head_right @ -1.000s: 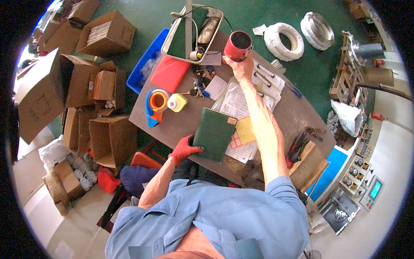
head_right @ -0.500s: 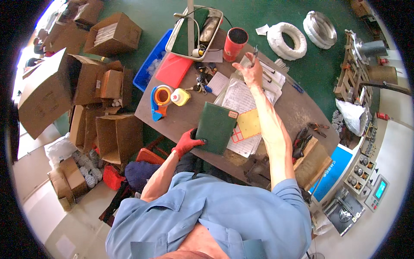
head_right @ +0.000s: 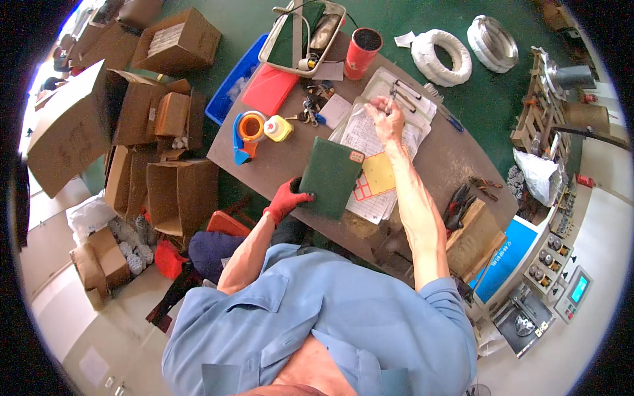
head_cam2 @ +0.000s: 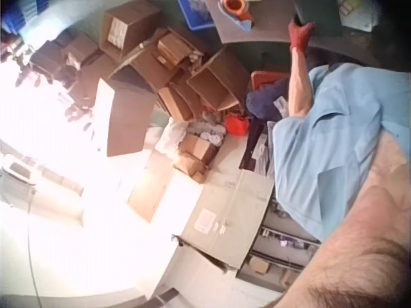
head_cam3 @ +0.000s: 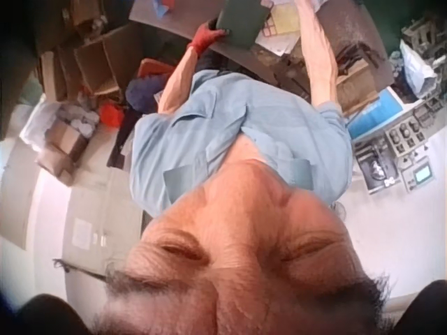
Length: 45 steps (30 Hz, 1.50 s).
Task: The person writes on a yellow notepad with a pen, then picks up a bundle of metal rods and moves them. They return to the table, flip through papers on a clipboard, and organize the notepad and other items. Finally, they pick up a roll of tape and a green notebook.
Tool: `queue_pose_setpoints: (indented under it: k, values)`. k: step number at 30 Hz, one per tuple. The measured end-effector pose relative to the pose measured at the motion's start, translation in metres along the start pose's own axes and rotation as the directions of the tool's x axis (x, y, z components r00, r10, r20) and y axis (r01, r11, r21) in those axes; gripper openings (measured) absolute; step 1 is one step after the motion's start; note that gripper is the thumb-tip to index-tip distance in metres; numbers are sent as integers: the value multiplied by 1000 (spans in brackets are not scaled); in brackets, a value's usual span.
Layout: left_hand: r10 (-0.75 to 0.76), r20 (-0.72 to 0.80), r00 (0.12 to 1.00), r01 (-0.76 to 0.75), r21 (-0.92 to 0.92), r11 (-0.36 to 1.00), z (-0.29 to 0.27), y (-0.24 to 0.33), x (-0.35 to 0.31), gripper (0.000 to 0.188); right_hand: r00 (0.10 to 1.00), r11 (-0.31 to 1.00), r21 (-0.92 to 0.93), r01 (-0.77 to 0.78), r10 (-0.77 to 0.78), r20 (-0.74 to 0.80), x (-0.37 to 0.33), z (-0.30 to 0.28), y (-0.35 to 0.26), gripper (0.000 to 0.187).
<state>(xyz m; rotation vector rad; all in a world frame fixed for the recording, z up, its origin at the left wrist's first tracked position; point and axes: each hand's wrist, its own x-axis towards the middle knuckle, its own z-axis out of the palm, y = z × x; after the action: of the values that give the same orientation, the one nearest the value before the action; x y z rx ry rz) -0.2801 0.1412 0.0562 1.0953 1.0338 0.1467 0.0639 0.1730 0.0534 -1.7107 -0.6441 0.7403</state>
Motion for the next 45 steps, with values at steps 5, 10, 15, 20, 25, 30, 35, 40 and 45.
queue_pose_setpoints:
  k: [5,10,15,20,25,30,35,40,45]
  values:
    - [-69,13,998,70,-101,992,-4,-8,3,45,993,994,7,-113,113,15,-57,-11,3,26]
    - [-65,53,996,74,-173,982,-5,-9,10,38,944,899,302,-316,331,2,-96,-33,6,18]
    - [-58,44,997,64,-155,986,-3,-11,10,38,893,840,327,-432,449,25,-130,-59,21,20]
    - [-39,-55,998,33,-99,995,-1,-24,8,40,859,820,281,-499,510,38,-161,-65,30,20]
    - [-35,-80,996,21,-169,985,5,-26,5,41,852,826,229,-515,522,37,-189,-70,41,17]
    - [-50,24,998,55,-319,946,-4,-35,12,41,912,905,127,-407,409,5,-206,-88,49,18]
    - [-89,-37,995,67,-393,917,10,-21,-5,39,924,928,-151,-341,302,-234,-205,-120,73,35]
    - [-59,-42,997,41,-349,936,5,-40,5,38,845,862,-65,-502,473,-250,-188,-127,76,48]
    - [76,-277,958,-48,107,993,7,-34,9,46,876,901,66,-428,432,-214,-173,-117,72,35]
